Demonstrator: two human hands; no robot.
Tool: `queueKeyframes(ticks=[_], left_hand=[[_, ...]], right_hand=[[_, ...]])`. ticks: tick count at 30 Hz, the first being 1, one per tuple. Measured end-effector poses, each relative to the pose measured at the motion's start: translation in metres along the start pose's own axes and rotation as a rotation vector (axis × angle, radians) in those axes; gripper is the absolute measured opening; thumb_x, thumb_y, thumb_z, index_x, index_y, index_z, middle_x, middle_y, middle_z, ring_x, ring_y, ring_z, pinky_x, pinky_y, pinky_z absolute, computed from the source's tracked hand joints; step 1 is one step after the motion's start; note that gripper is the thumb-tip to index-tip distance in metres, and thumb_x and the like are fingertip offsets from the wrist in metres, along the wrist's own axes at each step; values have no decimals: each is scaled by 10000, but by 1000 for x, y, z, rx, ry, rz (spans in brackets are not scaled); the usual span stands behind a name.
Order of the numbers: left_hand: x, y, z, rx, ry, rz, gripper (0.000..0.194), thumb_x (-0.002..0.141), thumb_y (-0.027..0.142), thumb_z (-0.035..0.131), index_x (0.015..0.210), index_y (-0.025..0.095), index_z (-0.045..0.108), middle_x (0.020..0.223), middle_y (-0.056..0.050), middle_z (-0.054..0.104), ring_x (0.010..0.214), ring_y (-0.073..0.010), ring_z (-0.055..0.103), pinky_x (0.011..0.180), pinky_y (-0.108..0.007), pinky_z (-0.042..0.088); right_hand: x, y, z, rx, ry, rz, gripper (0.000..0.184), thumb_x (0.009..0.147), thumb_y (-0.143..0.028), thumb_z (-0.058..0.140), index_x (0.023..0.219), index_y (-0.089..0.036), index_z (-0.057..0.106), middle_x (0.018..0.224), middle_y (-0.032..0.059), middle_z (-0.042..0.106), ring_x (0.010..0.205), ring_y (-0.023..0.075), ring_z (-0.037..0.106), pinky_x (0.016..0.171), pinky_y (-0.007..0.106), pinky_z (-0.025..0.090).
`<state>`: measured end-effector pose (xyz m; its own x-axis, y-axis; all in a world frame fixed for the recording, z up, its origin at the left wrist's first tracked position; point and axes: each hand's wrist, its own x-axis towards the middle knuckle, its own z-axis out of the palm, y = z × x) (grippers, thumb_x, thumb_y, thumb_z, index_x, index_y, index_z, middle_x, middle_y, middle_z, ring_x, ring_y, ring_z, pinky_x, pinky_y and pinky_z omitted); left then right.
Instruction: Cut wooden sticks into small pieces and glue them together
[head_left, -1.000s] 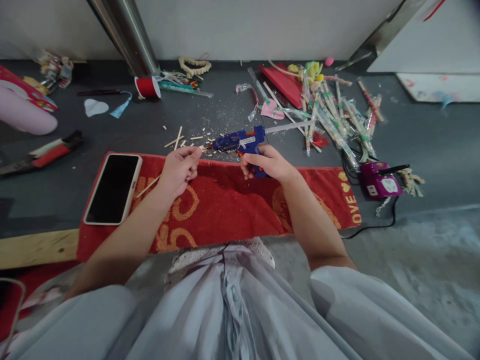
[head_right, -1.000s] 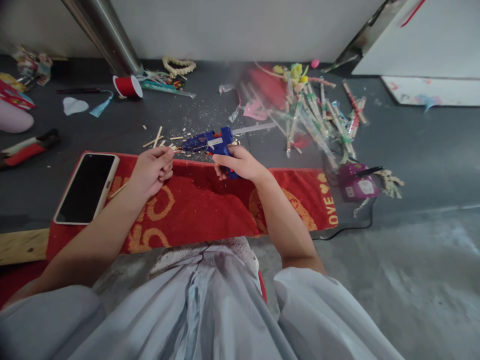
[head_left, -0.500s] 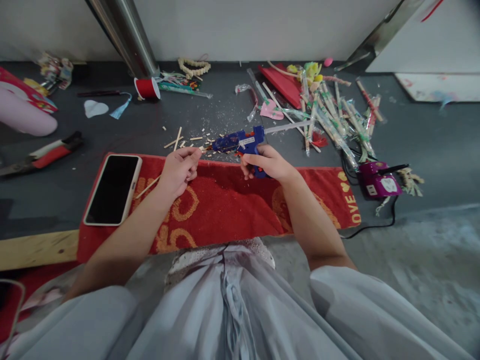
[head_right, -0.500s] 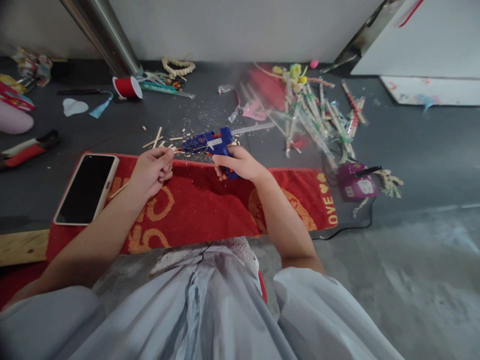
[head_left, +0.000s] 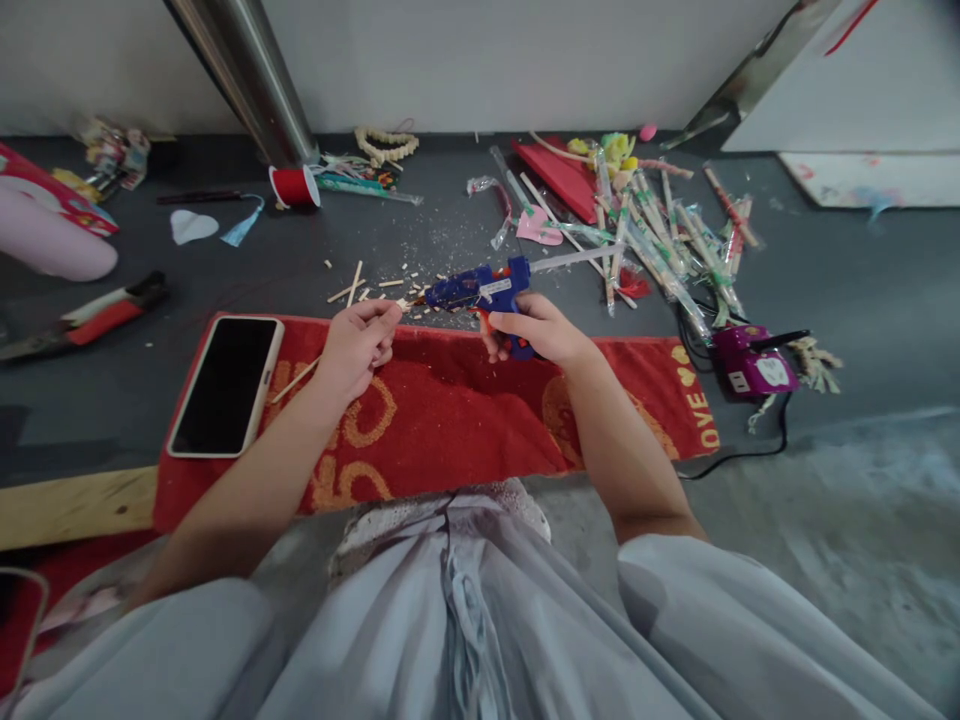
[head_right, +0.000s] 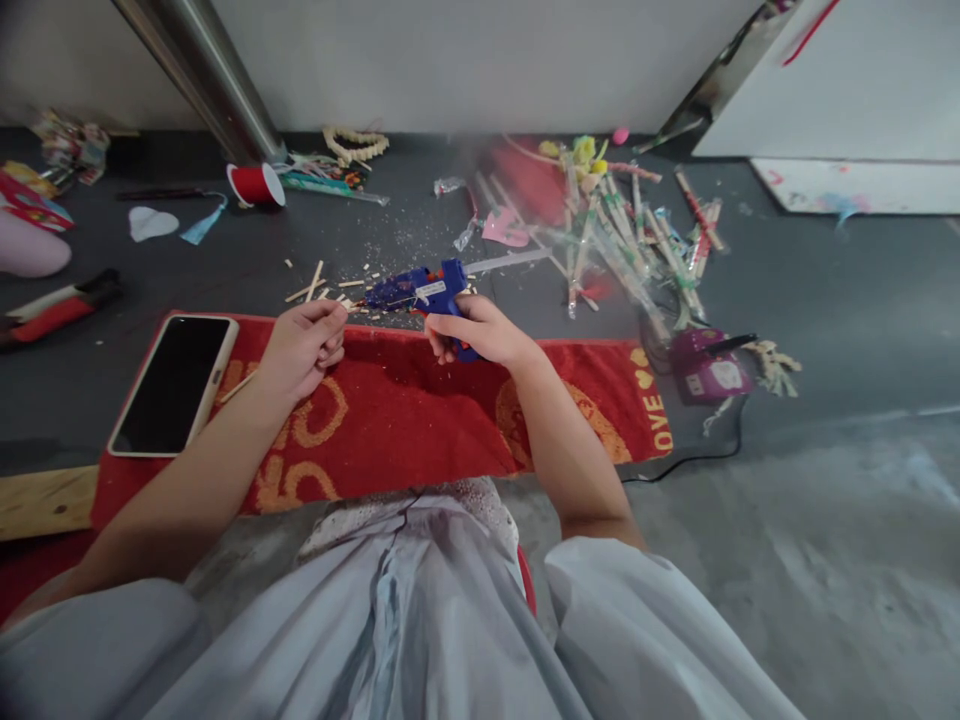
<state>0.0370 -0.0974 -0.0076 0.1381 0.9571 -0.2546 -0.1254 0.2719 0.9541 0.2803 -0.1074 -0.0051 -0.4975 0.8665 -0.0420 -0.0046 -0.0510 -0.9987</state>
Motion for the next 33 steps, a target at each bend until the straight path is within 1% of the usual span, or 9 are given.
queueKeyframes(ticks=[7, 13, 18, 25, 29, 33], left_hand=[[-1, 1, 2, -40, 7, -4, 113, 724, 189, 689, 732, 179, 577, 414, 85, 404, 331, -20, 242, 334, -161, 181], [0, -1, 1, -24, 4, 11, 147, 713, 216, 711, 751, 187, 572, 416, 94, 397, 332, -21, 247, 338, -159, 183], [1, -3, 0, -31, 0, 21, 132, 709, 200, 702, 758, 183, 581, 413, 91, 407, 331, -21, 252, 336, -157, 180], [2, -4, 0, 18, 10, 32, 166, 714, 241, 716, 775, 182, 573, 423, 101, 385, 333, -18, 254, 335, -159, 184], [2, -5, 0, 0, 8, 29, 140, 722, 210, 698, 771, 183, 570, 414, 99, 391, 330, -19, 245, 332, -159, 178], [2, -5, 0, -23, 8, 31, 120, 728, 188, 687, 771, 183, 575, 410, 94, 400, 327, -23, 251, 330, -164, 177]], right_hand=[[1, 1, 1, -13, 18, 16, 313, 827, -425, 633, 723, -133, 597, 596, 1, 645, 514, 78, 603, 509, 191, 477], [0, 1, 1, -18, 6, 2, 308, 835, -411, 629, 718, -128, 603, 602, 5, 647, 517, 85, 611, 512, 196, 482], [0, 2, -2, -14, 3, 3, 295, 839, -402, 629, 737, -127, 598, 596, 4, 647, 517, 88, 613, 512, 199, 480], [0, 1, -2, -31, -1, 19, 320, 829, -425, 632, 717, -127, 599, 594, 2, 643, 521, 85, 609, 514, 198, 477], [0, 1, -2, -31, 13, 16, 304, 830, -414, 631, 729, -130, 594, 597, 6, 646, 518, 90, 609, 513, 205, 476], [0, 1, -2, -41, -4, 16, 301, 841, -407, 618, 728, -129, 594, 604, 9, 643, 521, 92, 609, 518, 212, 475]])
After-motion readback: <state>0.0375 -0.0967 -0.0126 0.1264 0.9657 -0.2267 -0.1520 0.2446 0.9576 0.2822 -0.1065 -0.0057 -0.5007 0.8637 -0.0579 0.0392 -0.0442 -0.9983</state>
